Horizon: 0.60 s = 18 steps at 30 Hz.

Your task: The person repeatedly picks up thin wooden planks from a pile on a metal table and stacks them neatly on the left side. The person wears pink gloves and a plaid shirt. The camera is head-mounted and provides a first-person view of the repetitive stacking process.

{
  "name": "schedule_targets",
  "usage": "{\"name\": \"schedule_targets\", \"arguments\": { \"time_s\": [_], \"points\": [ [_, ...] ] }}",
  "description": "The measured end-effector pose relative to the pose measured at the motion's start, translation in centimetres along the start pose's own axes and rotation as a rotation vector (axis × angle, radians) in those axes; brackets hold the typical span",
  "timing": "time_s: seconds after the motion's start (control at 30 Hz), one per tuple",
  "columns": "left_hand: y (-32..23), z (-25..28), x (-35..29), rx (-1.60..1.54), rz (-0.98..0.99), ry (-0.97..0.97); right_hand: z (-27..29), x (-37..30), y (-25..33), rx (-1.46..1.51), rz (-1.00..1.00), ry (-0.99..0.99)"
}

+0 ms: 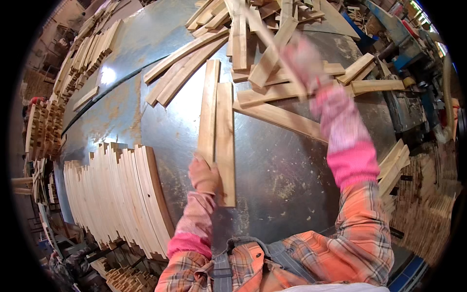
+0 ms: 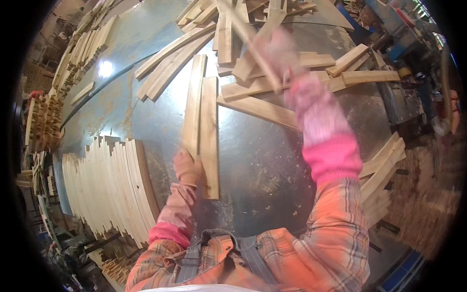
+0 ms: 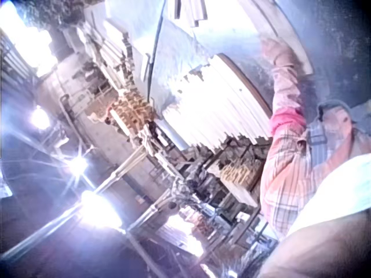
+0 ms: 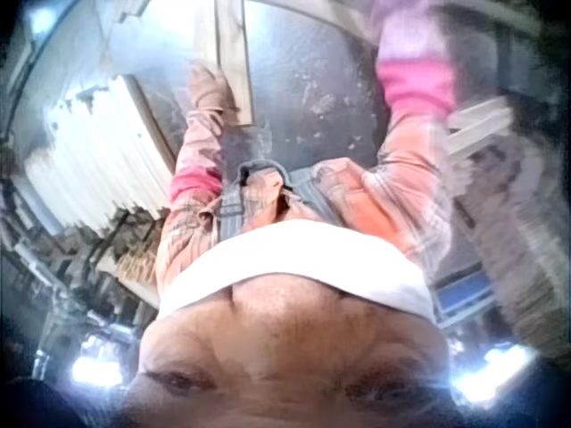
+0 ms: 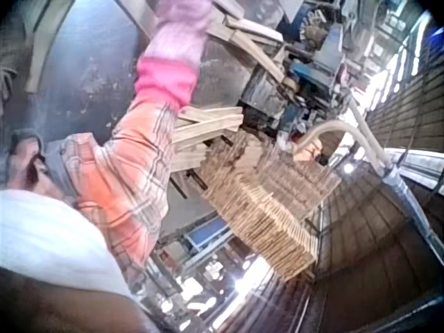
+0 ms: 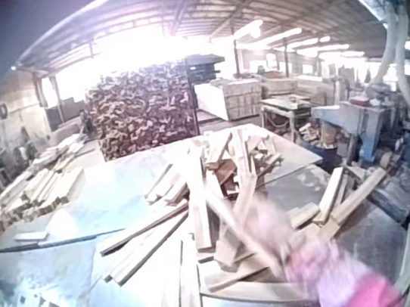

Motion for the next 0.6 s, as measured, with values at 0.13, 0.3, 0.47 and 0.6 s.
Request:
{"name": "schedule_targets", "arguments": {
  "time_s": [0.13, 0.3, 0.47, 0.6],
  "points": [
    [-3.0, -0.1, -5.6, -0.021, -0.017, 0.051, 1.4, 11.2, -3.3, -0.259, -0.066, -0.269],
    [-5.0, -0.4, -9.1, -0.078, -0.022, 0.249, -10.6, 10.0, -11.4, -0.369, -0.455, -0.13],
    [-4.7, 1.2, -6.9, -0.272, -0.202, 0.358, -10.6, 10.2, -14.6, -0.307, -0.7, -0.255],
    [-0.5, 5.1, 5.5, -0.333, -0.249, 0.06, -7.3, 5.6, -16.0, 0.126, -0.151, -0.243]
  ]
}}
Point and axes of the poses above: each hand's wrist, its own x-axis towards the middle knuckle, its own z-axis out of the back of the hand, y = z × x, the point moved 7 cm from there along x, towards the middle knuckle, and after that the axes turned 1 degree about x, right-handed, at the moved point
